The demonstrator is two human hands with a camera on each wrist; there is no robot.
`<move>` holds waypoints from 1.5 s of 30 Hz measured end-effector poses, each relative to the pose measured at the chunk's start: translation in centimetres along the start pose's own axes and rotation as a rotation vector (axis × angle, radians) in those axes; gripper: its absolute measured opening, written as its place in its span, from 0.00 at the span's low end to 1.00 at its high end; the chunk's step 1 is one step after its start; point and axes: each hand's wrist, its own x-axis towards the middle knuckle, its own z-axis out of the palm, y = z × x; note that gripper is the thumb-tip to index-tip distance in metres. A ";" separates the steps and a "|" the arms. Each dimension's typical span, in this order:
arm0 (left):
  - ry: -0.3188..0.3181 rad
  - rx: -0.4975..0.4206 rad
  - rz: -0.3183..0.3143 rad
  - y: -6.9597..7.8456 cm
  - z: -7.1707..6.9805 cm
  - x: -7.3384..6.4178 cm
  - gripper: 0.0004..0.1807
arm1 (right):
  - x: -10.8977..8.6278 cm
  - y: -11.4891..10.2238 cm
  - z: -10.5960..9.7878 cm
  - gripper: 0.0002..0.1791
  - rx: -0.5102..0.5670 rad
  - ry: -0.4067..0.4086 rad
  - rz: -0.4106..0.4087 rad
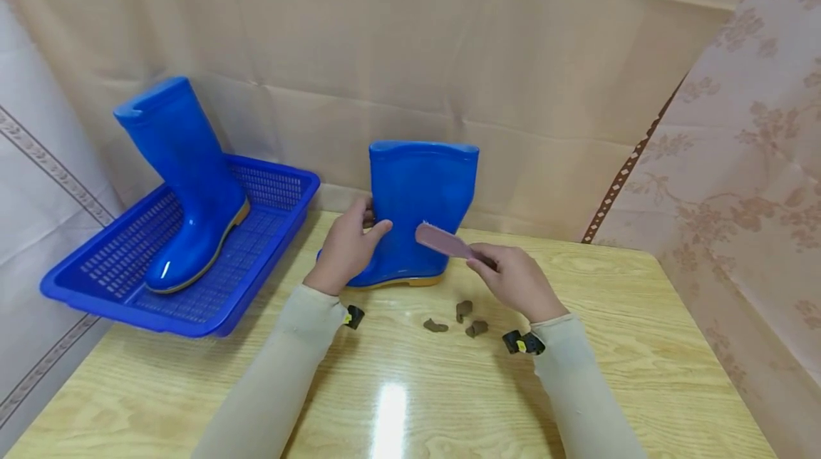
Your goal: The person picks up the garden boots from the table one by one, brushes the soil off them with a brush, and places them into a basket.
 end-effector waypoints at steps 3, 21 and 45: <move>0.008 0.013 0.005 -0.3 0.0 0.0 0.29 | 0.0 -0.1 -0.1 0.14 0.017 -0.028 0.015; -0.049 0.147 0.083 0.5 -0.2 -0.5 0.24 | 0.1 -0.9 0.6 0.16 0.018 0.163 -0.141; 0.040 0.080 0.065 -0.9 0.8 0.0 0.26 | -0.4 -0.1 -0.6 0.15 0.088 -0.061 0.095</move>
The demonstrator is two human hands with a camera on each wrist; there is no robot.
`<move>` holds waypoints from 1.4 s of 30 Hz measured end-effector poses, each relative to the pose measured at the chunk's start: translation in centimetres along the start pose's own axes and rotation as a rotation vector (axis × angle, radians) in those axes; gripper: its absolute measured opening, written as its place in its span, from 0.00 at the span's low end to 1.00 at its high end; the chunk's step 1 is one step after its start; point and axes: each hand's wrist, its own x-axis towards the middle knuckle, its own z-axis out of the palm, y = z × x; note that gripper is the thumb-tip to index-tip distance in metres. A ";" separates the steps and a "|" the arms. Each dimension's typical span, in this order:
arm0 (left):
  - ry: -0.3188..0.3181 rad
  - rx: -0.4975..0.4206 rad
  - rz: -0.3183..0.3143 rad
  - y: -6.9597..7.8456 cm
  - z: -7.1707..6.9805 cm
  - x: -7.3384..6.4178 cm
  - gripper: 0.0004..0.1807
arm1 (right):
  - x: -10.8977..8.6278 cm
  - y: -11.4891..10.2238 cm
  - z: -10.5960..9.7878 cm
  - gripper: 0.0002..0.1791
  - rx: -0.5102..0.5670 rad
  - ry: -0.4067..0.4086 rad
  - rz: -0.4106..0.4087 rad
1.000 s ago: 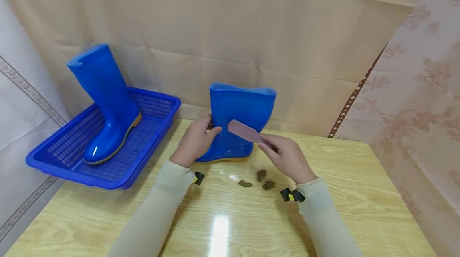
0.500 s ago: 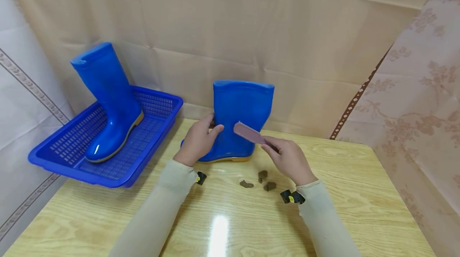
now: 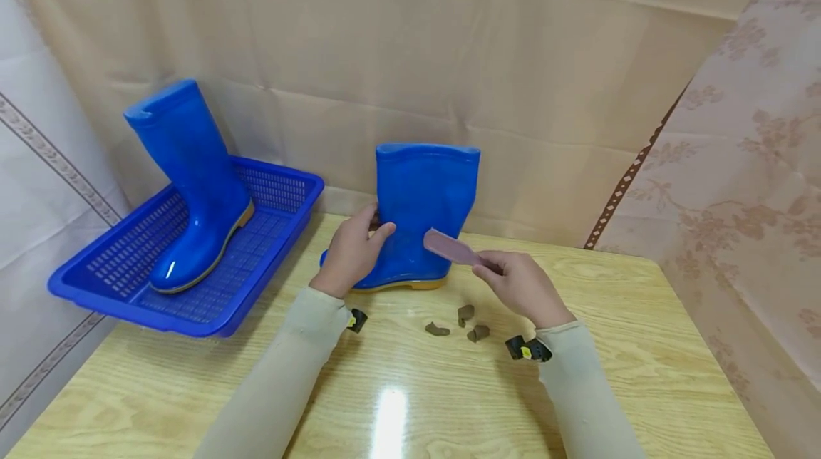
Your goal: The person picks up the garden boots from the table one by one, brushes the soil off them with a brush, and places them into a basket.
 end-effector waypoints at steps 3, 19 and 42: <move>0.003 0.006 0.003 -0.1 0.1 -0.1 0.25 | 0.1 0.0 0.3 0.17 0.048 0.014 -0.035; 0.008 0.038 0.017 1.0 0.1 -0.3 0.27 | 0.1 0.0 1.0 0.16 0.044 -0.153 0.020; 0.041 0.017 -0.001 0.1 0.2 -0.2 0.26 | 0.0 -0.1 0.7 0.07 0.089 0.224 -0.227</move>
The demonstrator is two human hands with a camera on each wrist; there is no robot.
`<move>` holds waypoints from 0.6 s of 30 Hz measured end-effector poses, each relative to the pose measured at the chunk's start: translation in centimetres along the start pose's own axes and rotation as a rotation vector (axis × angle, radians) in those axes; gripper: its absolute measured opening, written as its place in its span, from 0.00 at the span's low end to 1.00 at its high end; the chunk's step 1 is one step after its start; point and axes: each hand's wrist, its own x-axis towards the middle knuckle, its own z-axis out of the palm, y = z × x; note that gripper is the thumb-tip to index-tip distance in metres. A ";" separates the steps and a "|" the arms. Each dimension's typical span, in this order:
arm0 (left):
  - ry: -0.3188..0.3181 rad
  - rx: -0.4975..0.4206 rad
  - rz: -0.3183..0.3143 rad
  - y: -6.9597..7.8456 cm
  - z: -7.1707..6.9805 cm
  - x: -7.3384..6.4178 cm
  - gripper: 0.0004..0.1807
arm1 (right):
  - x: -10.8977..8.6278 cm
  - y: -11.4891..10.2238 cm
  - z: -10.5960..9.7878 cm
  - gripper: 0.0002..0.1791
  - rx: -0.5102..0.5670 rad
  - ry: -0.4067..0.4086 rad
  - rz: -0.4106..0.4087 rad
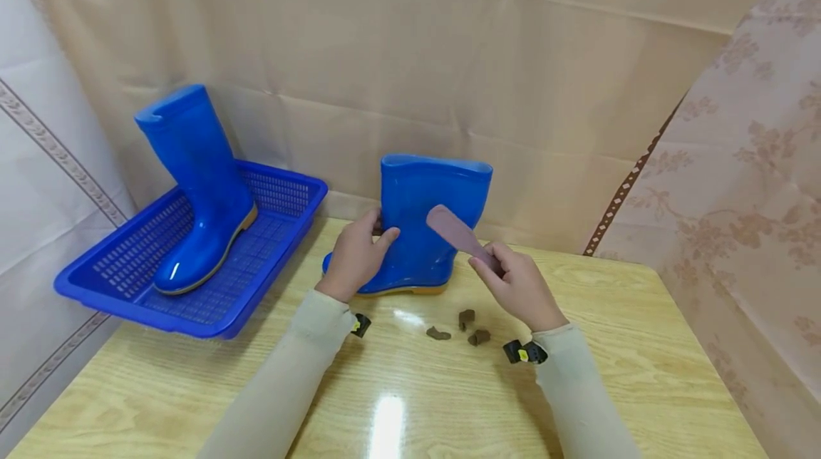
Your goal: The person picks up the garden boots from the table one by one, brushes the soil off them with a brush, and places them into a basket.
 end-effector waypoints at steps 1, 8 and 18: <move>0.001 0.000 -0.001 0.0 0.0 0.0 0.26 | 0.0 0.1 0.0 0.06 -0.001 0.039 -0.008; -0.003 -0.014 -0.012 -0.1 0.0 0.1 0.26 | -0.1 0.7 -0.1 0.07 -0.023 0.253 -0.108; -0.026 -0.023 -0.015 0.0 -0.3 0.0 0.27 | -0.2 0.6 -0.1 0.07 -0.051 0.249 -0.120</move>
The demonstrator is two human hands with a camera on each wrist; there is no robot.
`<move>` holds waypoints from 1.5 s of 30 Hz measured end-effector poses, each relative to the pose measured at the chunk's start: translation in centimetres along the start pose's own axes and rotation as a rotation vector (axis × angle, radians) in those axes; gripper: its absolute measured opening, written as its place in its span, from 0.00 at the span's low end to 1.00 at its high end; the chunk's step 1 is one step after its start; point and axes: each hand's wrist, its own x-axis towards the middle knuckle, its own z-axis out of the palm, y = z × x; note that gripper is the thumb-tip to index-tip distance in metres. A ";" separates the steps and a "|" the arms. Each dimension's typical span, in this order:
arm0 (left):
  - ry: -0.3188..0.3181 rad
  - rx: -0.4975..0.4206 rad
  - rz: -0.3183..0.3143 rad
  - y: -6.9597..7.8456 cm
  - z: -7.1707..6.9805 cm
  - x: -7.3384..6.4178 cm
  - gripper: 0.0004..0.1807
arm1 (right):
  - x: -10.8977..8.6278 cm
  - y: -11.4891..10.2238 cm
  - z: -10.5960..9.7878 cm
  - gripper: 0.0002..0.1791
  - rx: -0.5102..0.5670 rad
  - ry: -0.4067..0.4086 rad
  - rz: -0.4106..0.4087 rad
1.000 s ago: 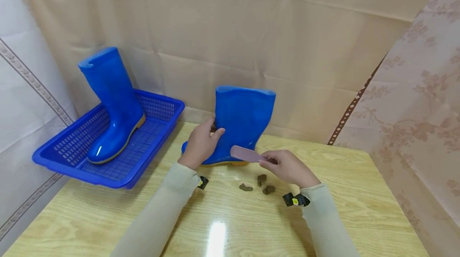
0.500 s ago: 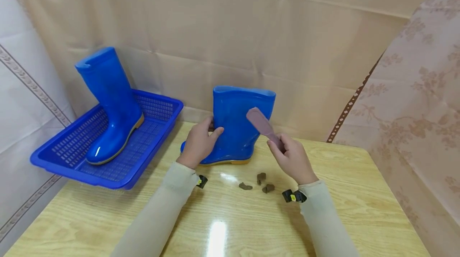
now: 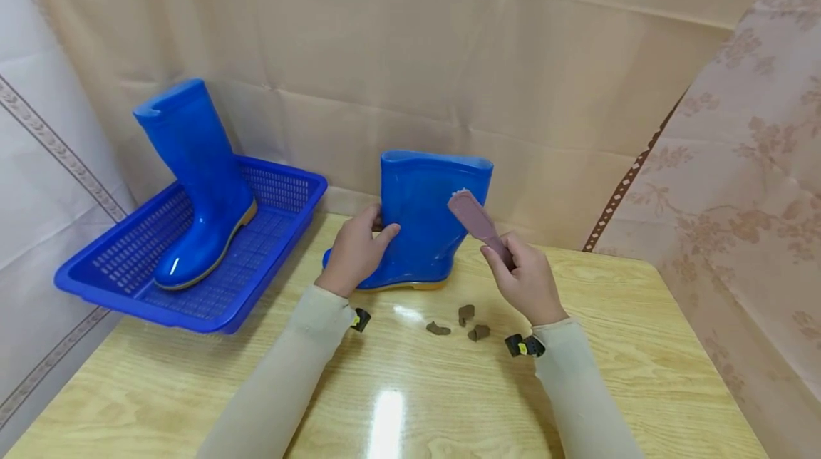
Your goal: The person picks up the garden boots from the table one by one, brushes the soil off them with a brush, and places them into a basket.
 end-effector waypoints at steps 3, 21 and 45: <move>-0.009 0.003 -0.014 0.0 -0.2 -0.1 0.27 | -0.1 0.2 0.1 0.06 -0.001 0.015 -0.023; 0.001 -0.019 0.010 0.6 -0.2 0.0 0.23 | -2.8 2.4 -1.6 0.08 -0.095 0.051 -0.012; 0.276 -0.210 0.029 2.6 -0.6 0.0 0.15 | -6.5 4.8 -3.7 0.13 -0.304 -0.026 0.130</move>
